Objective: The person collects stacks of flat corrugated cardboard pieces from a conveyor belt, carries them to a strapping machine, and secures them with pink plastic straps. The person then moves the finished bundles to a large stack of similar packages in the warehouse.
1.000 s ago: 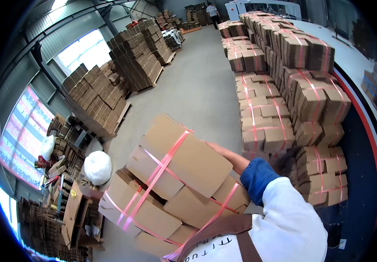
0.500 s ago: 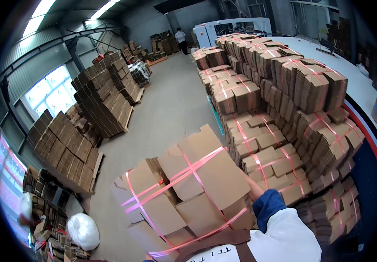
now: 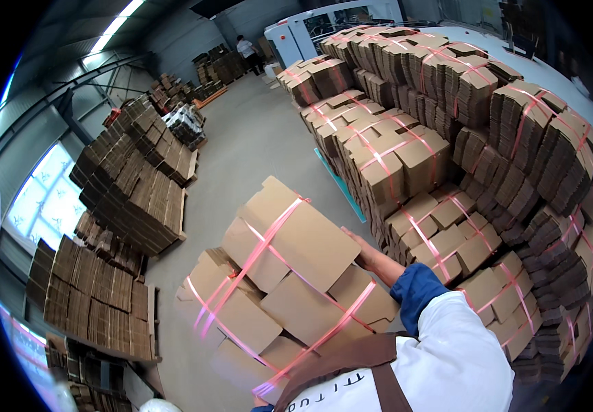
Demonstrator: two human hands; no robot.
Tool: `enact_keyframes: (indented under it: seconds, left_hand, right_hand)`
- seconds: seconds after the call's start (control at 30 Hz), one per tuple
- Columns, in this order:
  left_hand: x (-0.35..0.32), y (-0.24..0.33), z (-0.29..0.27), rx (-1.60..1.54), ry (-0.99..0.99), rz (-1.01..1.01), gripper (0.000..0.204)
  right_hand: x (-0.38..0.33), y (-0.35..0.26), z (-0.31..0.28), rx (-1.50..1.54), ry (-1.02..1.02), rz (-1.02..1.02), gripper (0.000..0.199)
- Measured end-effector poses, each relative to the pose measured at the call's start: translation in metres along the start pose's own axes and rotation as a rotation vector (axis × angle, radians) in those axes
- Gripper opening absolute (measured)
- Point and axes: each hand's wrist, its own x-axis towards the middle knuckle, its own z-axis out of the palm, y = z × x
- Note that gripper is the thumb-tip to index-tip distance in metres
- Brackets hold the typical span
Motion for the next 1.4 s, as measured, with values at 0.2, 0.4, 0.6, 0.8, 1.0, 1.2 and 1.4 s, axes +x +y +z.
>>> enact_keyframes:
  seconds: [0.2,0.4,0.6,0.8,1.0,1.2,1.4]
  left_hand:
    - [0.208,0.152,0.106,0.157,-0.220,0.018,0.034]
    - [0.373,0.297,0.262,0.294,-0.442,0.060,0.033]
    - [0.519,0.377,0.405,0.352,-0.546,0.030,0.032]
    - [0.641,0.458,0.546,0.402,-0.681,0.009,0.032]
    - [0.762,0.522,0.707,0.501,-0.907,-0.026,0.031]
    - [0.841,0.554,0.844,0.558,-1.116,-0.143,0.030]
    - [0.845,0.543,0.886,0.475,-1.226,-0.242,0.030]
  right_hand:
    - [0.165,-0.073,-0.067,-0.002,0.249,-0.141,0.069]
    - [0.228,-0.134,-0.166,0.025,0.584,-0.307,0.069]
    - [0.223,-0.091,-0.237,0.167,0.947,-0.318,0.068]
    - [0.290,-0.085,-0.263,0.247,1.154,-0.372,0.068]
    - [0.380,-0.090,-0.293,0.286,1.384,-0.504,0.068]
    - [0.474,-0.103,-0.317,0.322,1.592,-0.628,0.068]
    - [0.526,-0.106,-0.321,0.309,1.698,-0.637,0.067]
